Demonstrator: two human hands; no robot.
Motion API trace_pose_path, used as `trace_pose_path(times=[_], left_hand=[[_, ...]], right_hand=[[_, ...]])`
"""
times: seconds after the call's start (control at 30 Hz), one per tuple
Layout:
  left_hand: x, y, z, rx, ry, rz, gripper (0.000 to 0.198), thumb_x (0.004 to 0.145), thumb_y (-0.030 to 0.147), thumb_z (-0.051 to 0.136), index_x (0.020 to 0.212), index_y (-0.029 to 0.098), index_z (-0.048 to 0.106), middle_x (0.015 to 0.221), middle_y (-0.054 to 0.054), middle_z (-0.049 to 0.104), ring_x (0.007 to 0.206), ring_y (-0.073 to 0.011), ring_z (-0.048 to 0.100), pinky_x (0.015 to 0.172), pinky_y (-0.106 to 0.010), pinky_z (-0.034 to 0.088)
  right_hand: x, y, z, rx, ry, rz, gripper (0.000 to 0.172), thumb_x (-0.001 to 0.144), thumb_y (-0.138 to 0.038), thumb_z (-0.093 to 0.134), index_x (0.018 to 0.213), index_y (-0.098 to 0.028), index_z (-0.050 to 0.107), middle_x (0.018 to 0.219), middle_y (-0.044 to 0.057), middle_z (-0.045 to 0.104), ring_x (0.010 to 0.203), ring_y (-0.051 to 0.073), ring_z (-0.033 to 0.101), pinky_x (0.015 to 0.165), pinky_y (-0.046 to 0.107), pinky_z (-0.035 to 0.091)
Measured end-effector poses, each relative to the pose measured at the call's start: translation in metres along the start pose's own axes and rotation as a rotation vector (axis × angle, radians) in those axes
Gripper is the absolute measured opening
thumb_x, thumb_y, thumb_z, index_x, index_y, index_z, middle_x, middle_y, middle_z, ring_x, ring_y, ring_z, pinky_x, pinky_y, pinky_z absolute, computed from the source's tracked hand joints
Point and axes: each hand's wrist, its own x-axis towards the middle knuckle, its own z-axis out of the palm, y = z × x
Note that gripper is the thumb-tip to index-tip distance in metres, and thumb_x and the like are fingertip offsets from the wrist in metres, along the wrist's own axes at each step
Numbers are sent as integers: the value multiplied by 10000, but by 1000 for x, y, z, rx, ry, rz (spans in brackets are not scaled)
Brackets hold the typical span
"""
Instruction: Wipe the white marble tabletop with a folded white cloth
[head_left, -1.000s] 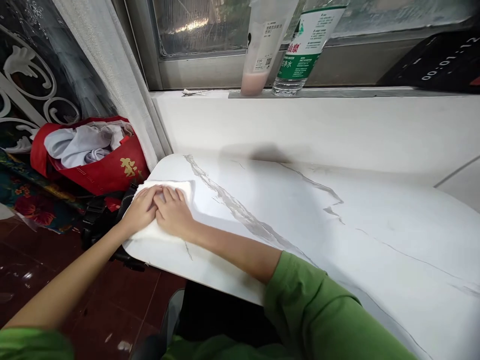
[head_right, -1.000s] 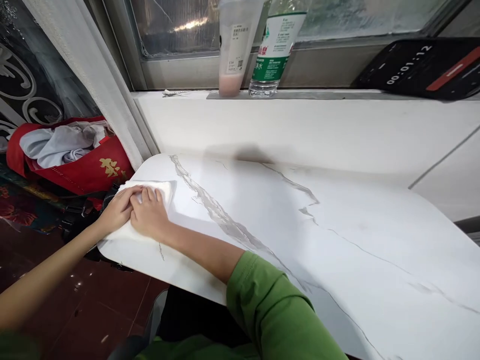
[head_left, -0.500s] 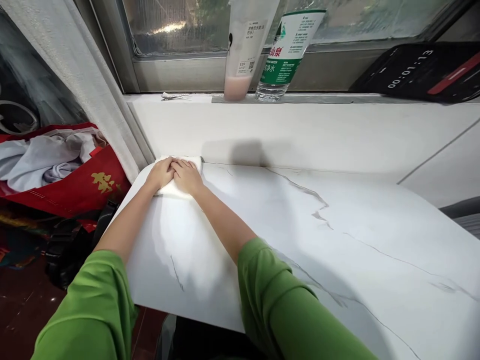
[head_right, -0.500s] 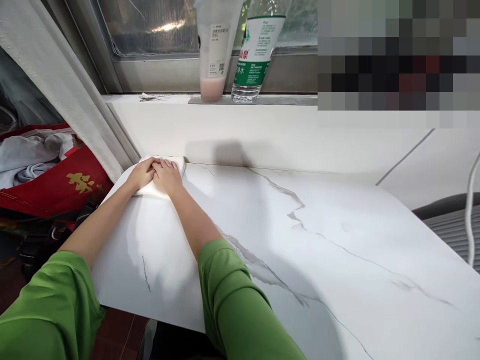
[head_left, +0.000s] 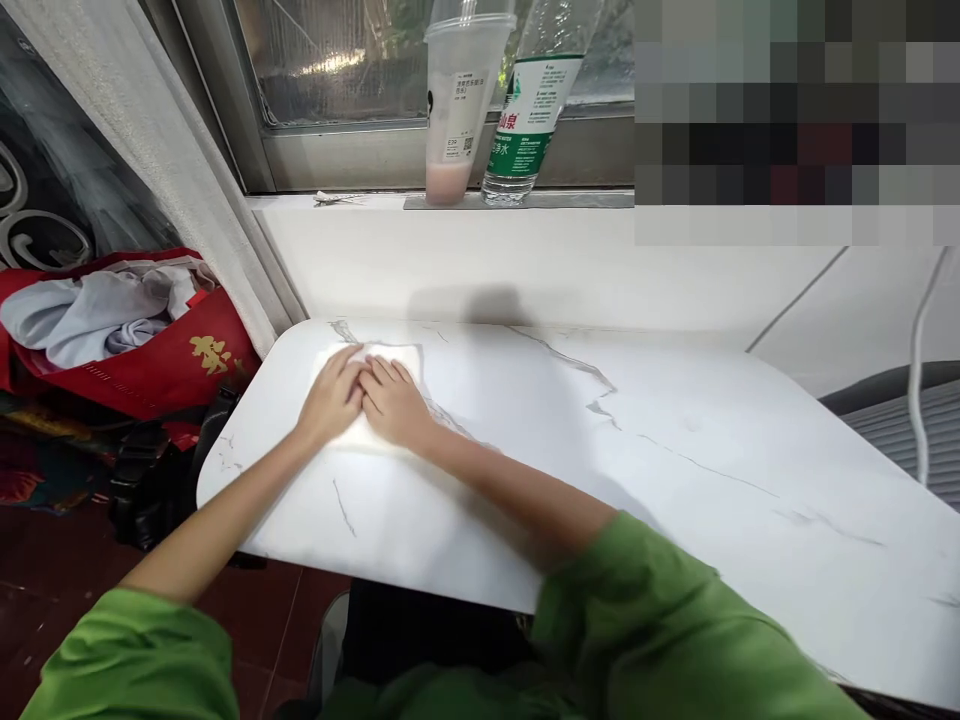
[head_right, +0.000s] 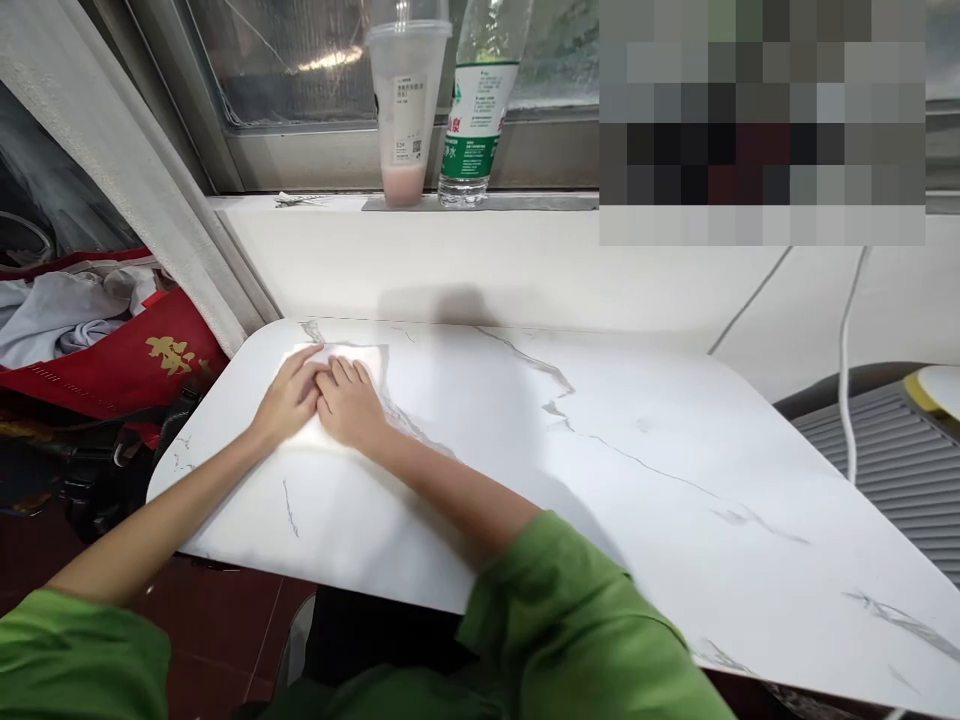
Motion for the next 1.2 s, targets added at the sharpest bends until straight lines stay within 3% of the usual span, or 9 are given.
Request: trace_pose_path(times=[0.17,0.3,0.47,0.6,0.67,0.77,0.87,1.0,1.2], left_hand=[[-81,92,0,-102,-103,26,453,906,152,351,1351,220,401,1444,-95,441,1381,-232,345,1153,-500,299],[-104,131,-4,-145,-289,165,599,941,211,382,1492,281,159,1530,-68,319,1420,-237,269,1149,-500,323],[-62,114,9,-93,-404,352,601,957,291,387,1507,195,163,1515,-116,342,1414,-246,284,1168,-486,256],[6,92,46,-83,-397,352,552,967,362,376,1471,166,266,1481,-119,405,1398,-230,319,1176,-470,210],[47,88,70,-55,-369,331,525,970,362,358,1449,151,315,1465,-122,428,1388,-218,340,1173,-437,215],[105,91,105,36,-332,292,488,950,285,364,1410,123,383,1457,-139,435,1370,-211,371,1165,-405,220],[143,97,130,99,-274,213,476,922,209,366,1377,85,428,1436,-164,455,1349,-223,401,1155,-410,232],[149,103,136,118,-236,151,462,932,228,359,1354,71,461,1435,-167,455,1356,-236,389,1155,-410,235],[111,126,126,112,-239,140,479,940,245,341,1354,34,460,1441,-180,441,1368,-248,371,1162,-406,234]], right_hand=[[-116,-15,-38,64,-61,-136,435,905,-202,374,1285,-60,530,1458,213,414,1413,288,269,1164,520,198],[-171,-16,-75,137,-134,-75,501,907,-195,386,1404,-188,440,1512,125,354,1444,243,186,1171,532,200],[-158,18,-111,365,-318,34,569,947,-323,425,1491,-337,260,1506,30,376,1405,192,297,1119,444,337],[-120,69,-103,402,-304,140,559,985,-392,331,1513,-315,166,1547,28,282,1431,194,210,1133,467,286],[-97,100,-89,345,-229,214,536,991,-381,298,1511,-287,206,1546,38,281,1433,204,207,1143,490,252],[-63,143,-72,148,2,437,509,977,-287,254,1469,-198,348,1510,70,369,1417,212,279,1156,470,239],[-40,172,-66,-11,173,524,508,943,-223,255,1400,-109,447,1456,117,452,1386,230,340,1151,447,253],[-37,182,-68,-47,143,427,500,938,-204,227,1324,-82,521,1409,140,502,1366,235,368,1135,433,267],[-81,167,-79,-142,40,376,516,955,-244,237,1393,-58,438,1481,171,398,1403,256,306,1152,466,227]])
